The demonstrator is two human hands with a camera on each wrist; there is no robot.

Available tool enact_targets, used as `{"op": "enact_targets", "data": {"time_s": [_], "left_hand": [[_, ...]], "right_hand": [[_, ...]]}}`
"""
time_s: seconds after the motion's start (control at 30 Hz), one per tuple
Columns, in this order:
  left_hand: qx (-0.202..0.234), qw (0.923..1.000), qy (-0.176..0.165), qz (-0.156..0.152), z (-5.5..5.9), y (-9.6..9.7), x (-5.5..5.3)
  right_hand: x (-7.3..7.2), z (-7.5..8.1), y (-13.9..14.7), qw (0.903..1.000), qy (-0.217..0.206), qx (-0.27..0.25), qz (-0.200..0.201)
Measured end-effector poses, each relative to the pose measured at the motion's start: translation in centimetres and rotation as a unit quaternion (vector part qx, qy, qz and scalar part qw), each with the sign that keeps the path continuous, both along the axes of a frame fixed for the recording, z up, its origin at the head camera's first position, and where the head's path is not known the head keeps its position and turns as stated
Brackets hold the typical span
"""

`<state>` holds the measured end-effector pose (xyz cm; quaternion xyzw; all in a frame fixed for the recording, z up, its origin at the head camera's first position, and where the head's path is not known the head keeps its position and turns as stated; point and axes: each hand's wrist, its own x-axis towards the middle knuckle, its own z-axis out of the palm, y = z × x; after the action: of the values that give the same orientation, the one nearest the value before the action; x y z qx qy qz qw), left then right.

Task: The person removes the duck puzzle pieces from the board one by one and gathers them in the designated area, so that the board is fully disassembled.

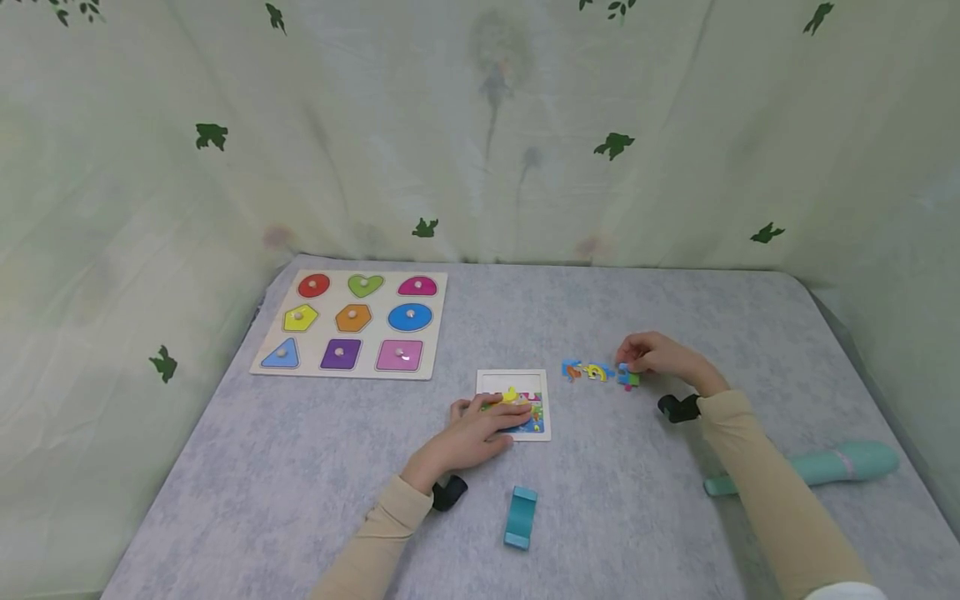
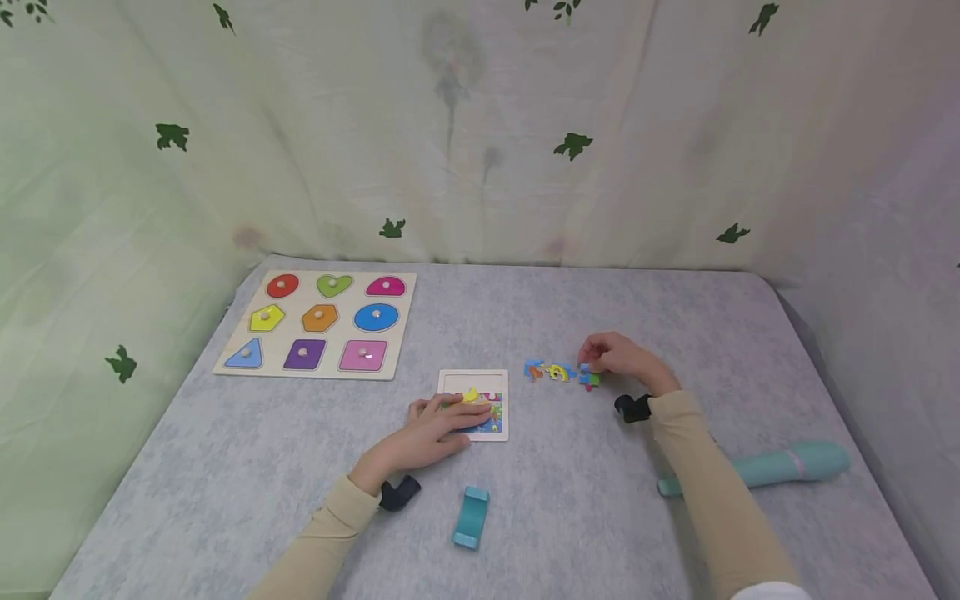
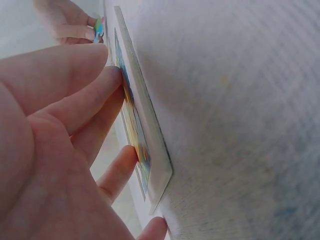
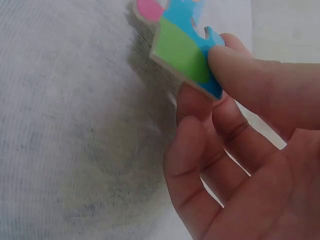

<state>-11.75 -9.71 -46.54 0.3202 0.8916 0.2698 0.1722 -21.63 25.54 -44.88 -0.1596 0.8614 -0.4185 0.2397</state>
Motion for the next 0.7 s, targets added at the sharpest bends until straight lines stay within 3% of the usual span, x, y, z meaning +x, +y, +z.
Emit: {"op": "enact_targets", "data": {"time_s": [0.2, 0.4, 0.7], "left_hand": [[0.001, 1.0, 0.004, -0.001, -0.1, 0.0, 0.0], [0.007, 0.9999, 0.007, -0.007, -0.1, -0.2, 0.0], [-0.001, 0.9996, 0.019, -0.019, -0.1, -0.2, 0.2]], "right_hand": [[0.1, -0.3, -1.0, 0.9967, 0.042, 0.068, -0.009], [0.3, -0.4, -1.9, 0.9862, 0.097, 0.134, -0.006], [0.6, -0.2, -2.5, 0.9772, 0.119, 0.176, -0.003]]}}
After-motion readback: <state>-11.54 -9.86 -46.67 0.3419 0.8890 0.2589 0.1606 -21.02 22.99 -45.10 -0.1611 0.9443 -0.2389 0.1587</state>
